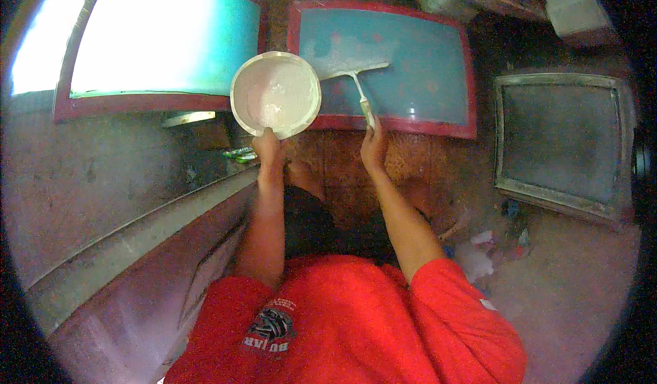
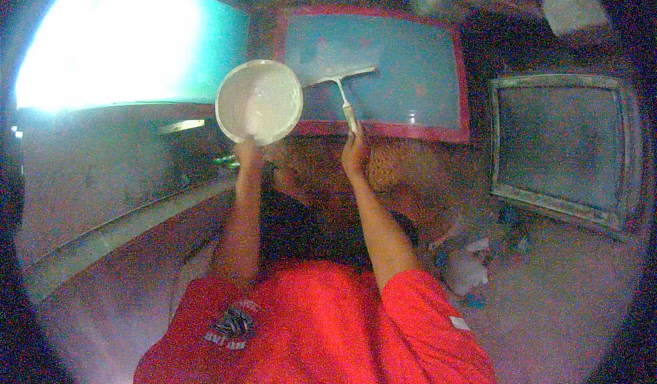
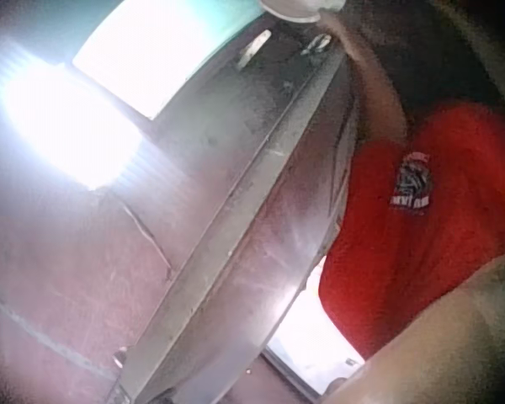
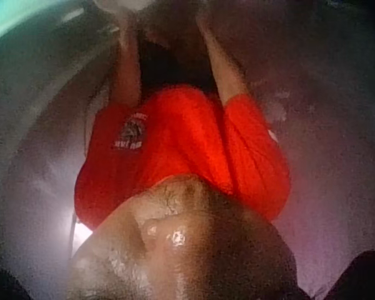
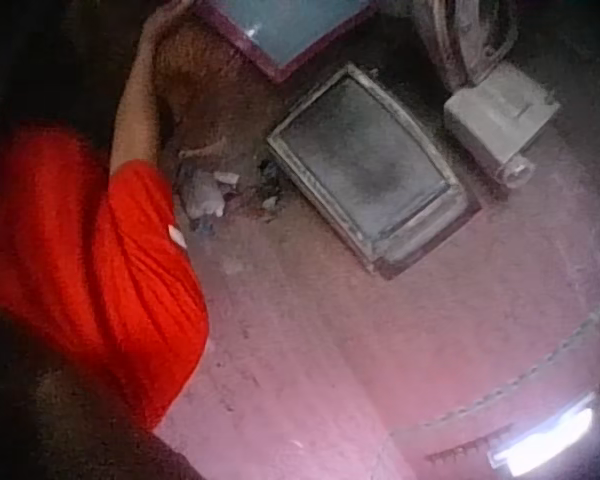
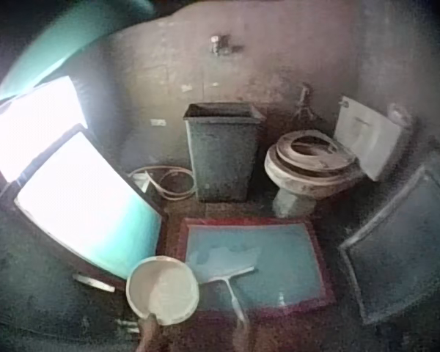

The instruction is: The person cleans screen printing frames by applying a liquid from a bowl with a brush and then using a squeegee to wipe the mesh surfaces.

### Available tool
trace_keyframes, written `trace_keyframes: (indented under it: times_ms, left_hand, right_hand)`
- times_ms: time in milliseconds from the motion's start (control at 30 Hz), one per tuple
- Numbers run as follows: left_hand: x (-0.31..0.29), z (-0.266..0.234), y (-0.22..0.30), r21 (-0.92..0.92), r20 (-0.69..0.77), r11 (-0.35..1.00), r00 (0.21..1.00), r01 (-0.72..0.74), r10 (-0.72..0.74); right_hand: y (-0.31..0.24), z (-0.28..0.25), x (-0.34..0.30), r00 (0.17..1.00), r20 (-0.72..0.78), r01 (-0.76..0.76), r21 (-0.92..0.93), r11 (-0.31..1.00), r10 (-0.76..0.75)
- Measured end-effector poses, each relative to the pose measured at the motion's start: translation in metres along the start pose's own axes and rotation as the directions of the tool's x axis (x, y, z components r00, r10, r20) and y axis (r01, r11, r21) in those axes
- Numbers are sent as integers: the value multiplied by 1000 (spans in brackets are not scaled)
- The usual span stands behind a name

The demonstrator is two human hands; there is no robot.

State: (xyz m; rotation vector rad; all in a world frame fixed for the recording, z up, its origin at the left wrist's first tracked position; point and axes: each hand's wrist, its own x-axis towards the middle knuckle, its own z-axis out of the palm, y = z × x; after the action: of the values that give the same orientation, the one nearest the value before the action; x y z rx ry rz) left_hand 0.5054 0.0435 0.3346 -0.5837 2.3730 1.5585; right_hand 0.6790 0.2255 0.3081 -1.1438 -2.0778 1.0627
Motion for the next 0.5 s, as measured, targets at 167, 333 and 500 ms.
trace_keyframes:
  times_ms: [167, 333, 500]
  left_hand:
    - [-37, -10, -32, -157, -19, 988, 1000, -15, 12]
    - [-107, -58, -36, -263, 19, 962, 998, 67, -65]
    - [-136, -96, -103, -134, 19, 990, 999, 37, -35]
  right_hand:
    - [10, -2, -4, 981, -105, 156, -66, 986, -162]
    - [4, -15, -20, 985, -99, 129, -108, 986, -140]
    - [-25, -24, -16, 973, -97, 197, -124, 973, -209]
